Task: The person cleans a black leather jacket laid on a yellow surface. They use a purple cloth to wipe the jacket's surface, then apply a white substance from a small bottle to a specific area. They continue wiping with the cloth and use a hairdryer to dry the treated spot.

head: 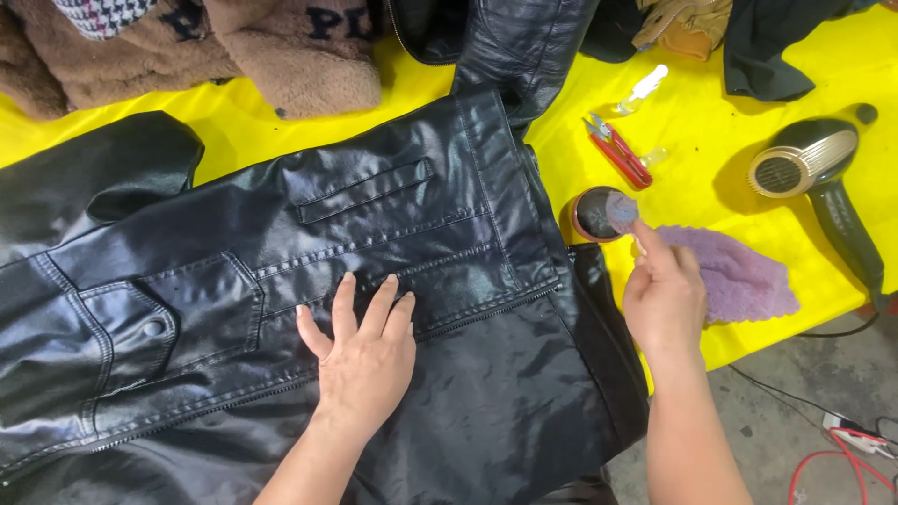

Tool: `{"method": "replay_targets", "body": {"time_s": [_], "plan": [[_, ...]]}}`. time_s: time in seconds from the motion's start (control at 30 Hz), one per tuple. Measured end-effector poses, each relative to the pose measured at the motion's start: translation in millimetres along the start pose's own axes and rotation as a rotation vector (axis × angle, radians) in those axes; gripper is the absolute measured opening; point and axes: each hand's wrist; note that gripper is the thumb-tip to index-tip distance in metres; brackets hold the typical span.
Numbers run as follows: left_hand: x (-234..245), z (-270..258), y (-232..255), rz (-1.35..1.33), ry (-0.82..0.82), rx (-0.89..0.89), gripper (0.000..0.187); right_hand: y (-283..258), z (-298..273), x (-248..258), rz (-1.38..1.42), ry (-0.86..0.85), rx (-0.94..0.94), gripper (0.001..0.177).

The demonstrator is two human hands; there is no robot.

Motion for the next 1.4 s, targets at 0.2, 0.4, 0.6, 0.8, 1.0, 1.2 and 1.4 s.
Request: {"method": "replay_targets", "body": {"time_s": [0.2, 0.4, 0.6, 0.8, 1.0, 1.2, 1.4], "plan": [[-1.4, -0.7, 0.7, -0.001, 0.000, -0.011, 0.030, 24.9, 8.1, -15.3, 0.020, 0.024, 0.115, 0.042], [-4.4, -1.3, 1.5, -0.039, -0.022, 0.003, 0.028, -2.6, 61.5, 10.4, 0.090, 0.163, 0.206, 0.031], [0.5, 3.5, 1.8, -0.038, -0.018, 0.001, 0.027, -15.1, 188.1, -12.2, 0.086, 0.082, 0.072, 0.045], [0.2, 6.2, 0.7, -0.039, -0.015, 0.005, 0.027, -29.8, 217.1, -29.1, 0.166, -0.097, -0.177, 0.079], [-2.2, 5.0, 0.5, -0.059, -0.031, 0.020, 0.026, -11.7, 235.7, -47.8, 0.098, -0.034, -0.194, 0.023], [-5.0, 1.1, -0.3, -0.063, -0.023, 0.007, 0.026, -86.1, 138.2, 28.8, 0.389, -0.196, -0.044, 0.025], [-0.1, 3.9, 0.7, -0.038, 0.080, -0.004, 0.023, -33.6, 69.9, -6.4, 1.358, -0.862, 0.653, 0.045]]}}
Point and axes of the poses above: each hand's wrist, its own z-axis towards the middle knuckle, its own x-axis out of the back of the hand, y = z × x, and after that the axes turned 3 degrees about y, right-handed
